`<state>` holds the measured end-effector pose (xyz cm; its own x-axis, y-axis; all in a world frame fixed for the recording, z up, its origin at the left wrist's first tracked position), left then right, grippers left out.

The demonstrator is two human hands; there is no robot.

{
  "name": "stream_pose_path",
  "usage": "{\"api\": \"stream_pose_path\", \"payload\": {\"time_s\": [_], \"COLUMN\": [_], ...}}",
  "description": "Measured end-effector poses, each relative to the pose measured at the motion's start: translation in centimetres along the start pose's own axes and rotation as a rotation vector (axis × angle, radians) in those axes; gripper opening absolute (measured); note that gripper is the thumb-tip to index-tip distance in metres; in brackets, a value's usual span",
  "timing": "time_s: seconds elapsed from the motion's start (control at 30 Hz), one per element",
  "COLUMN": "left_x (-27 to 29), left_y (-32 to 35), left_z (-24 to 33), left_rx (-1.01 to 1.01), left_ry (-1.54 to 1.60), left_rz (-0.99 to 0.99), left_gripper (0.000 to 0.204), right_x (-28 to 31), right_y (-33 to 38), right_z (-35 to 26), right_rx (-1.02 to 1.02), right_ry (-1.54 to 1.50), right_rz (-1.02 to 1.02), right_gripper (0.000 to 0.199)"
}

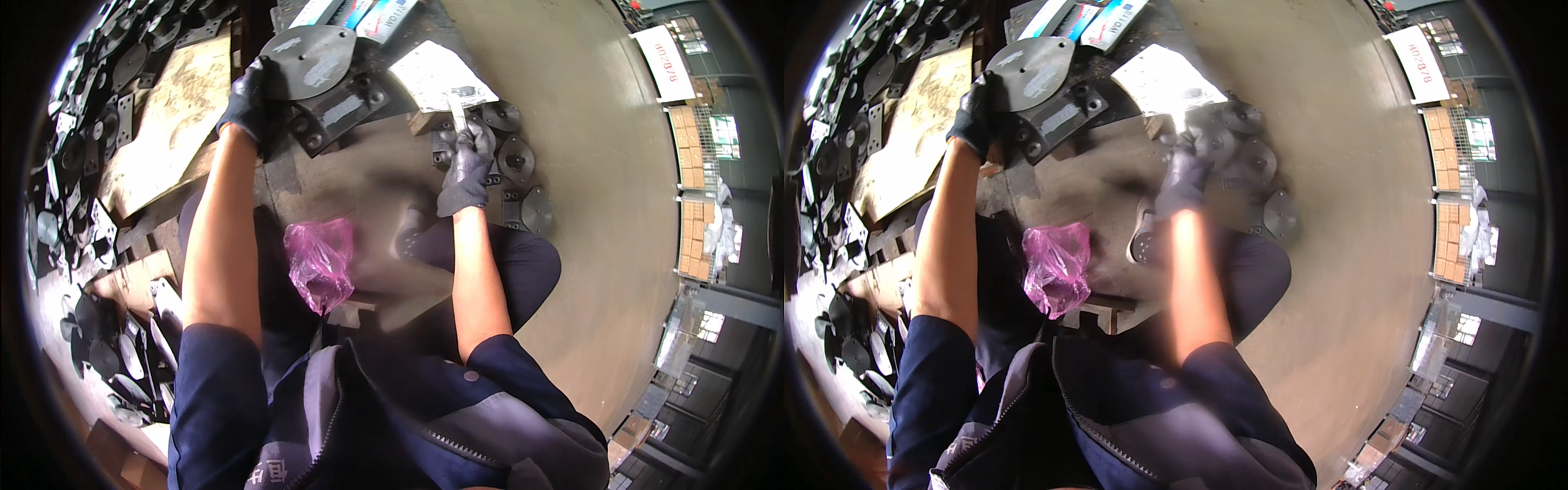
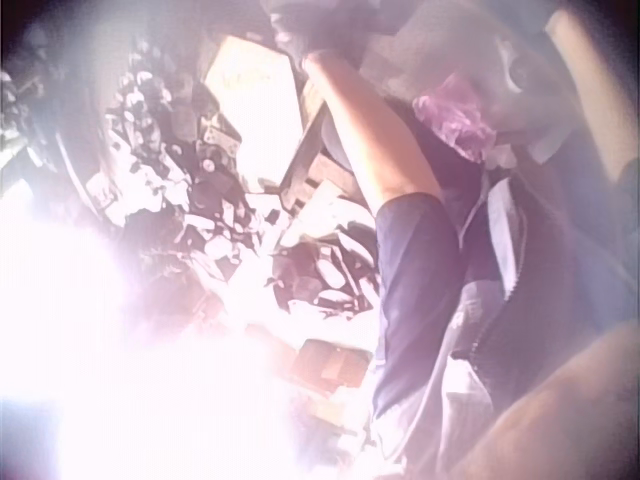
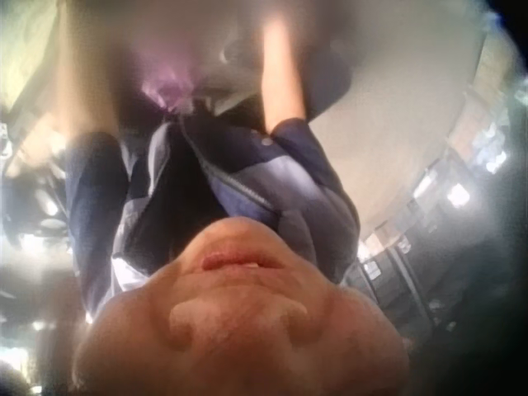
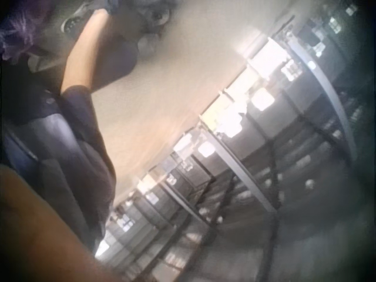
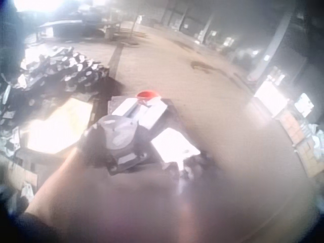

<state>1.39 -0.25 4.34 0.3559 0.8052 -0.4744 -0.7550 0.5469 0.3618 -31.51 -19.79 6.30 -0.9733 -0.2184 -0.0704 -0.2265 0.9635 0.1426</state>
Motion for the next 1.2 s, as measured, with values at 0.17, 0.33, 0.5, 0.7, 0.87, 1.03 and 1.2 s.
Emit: {"api": "stream_pose_path", "payload": {"time_s": [0.17, 0.33, 0.5, 0.7, 0.87, 1.03, 1.2], "left_x": [0.4, 0.0, 0.6, -0.8, -0.8, -0.7, -0.1], "left_y": [-1.0, -0.6, 0.1, 1.5, 2.3, 1.1, -0.1], "left_z": [-0.7, -0.4, 0.0, 0.5, 0.9, 0.2, -0.5], "left_rx": [0.012, 0.009, 0.022, 0.032, 0.047, 0.037, 0.017], "left_ry": [-0.050, -0.072, -0.117, -0.163, -0.203, -0.142, 0.053], "left_rz": [-0.011, 0.062, 0.133, 0.103, 0.109, 0.091, 0.055], "left_gripper": [0.029, 0.030, 0.034, 0.037, 0.033, 0.032, 0.030], "right_x": [6.1, 6.9, 3.3, 3.7, 2.5, 4.1, -0.8], "right_y": [-4.7, -7.1, -4.5, -5.5, -5.3, -8.5, -0.8], "right_z": [-1.1, -1.7, -4.3, -3.1, -3.3, 0.1, -0.8], "right_rx": [0.484, 0.697, 0.747, 0.711, 0.726, 0.525, -0.046], "right_ry": [0.570, 0.631, 0.979, 0.839, 0.898, 0.691, 0.042], "right_rz": [0.211, 0.228, 0.190, 0.146, 0.099, -0.050, -0.325], "right_gripper": [0.014, 0.019, 0.018, 0.017, 0.014, 0.012, 0.013]}}
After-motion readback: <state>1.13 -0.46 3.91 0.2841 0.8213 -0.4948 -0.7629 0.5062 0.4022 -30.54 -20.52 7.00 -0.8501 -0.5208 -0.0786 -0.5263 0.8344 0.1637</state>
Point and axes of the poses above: each hand's wrist, its own y-axis away from the middle knuckle, its own x-axis out of the back of the hand, z = x × y, the point moved 9 cm from there along -y, towards the middle knuckle
